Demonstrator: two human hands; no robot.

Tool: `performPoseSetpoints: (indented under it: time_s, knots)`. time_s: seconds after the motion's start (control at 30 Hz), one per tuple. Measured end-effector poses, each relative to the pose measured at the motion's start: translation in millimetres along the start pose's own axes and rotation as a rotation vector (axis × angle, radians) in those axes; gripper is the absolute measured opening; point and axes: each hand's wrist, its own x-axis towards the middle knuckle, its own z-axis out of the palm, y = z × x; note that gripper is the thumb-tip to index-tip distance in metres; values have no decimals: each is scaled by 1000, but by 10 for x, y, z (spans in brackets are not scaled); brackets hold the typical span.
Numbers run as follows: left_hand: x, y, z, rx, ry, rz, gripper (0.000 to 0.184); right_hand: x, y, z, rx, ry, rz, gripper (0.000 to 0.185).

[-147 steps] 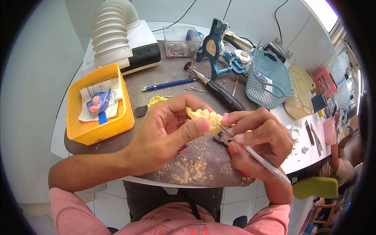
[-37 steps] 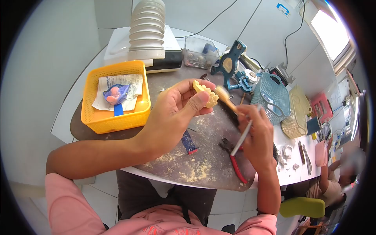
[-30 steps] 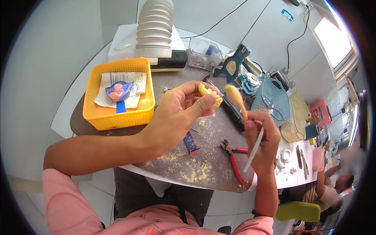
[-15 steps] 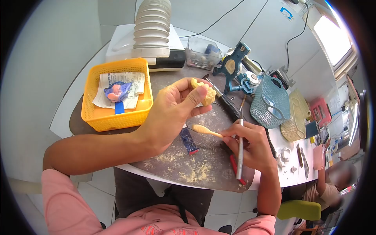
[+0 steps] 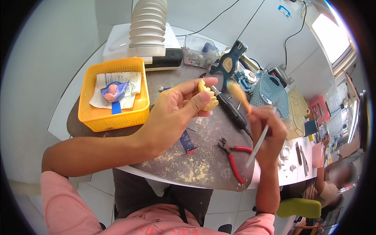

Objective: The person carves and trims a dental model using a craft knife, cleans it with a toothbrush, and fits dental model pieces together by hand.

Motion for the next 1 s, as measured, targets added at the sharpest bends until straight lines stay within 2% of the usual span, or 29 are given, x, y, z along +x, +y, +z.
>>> performPoseSetpoints:
  time_s: [0.03,0.13,0.17,0.27,0.47,0.6,0.67,0.7,0.73,0.83,1.0]
  knots:
    - [9,-15,-11,-4,-9,13,47,-17,-33,13,84,-66,-80,12]
    - [-2,-18,-15,-1,5,0,48,23,-9,78,67,-149,-168,15]
    - [-1,-14,-12,6,23,-22,48,2,-65,49,-59,-95,23,16]
    - [15,-34,-28,-10,11,-37,49,19,-14,20,-233,-39,123,17]
    - [-11,-33,-18,-62,-2,-15,49,-63,-21,186,-216,-184,42,11]
    - [-27,22,-5,-50,-25,-38,51,-57,17,185,-314,-107,-115,13]
    - [-36,28,0,-12,-23,-49,51,-61,-11,167,-129,-24,-68,14]
    - [-38,28,1,-12,-22,-50,51,-82,-22,154,-82,-40,-30,30]
    - [-38,28,3,-9,-28,-47,51,-74,-39,136,-81,-40,-29,30]
    - [-42,11,20,-19,-38,-30,50,-82,-32,77,-55,-57,-100,52]
    - [-43,11,28,-64,-59,-27,51,-124,-106,115,46,-2,-115,36]
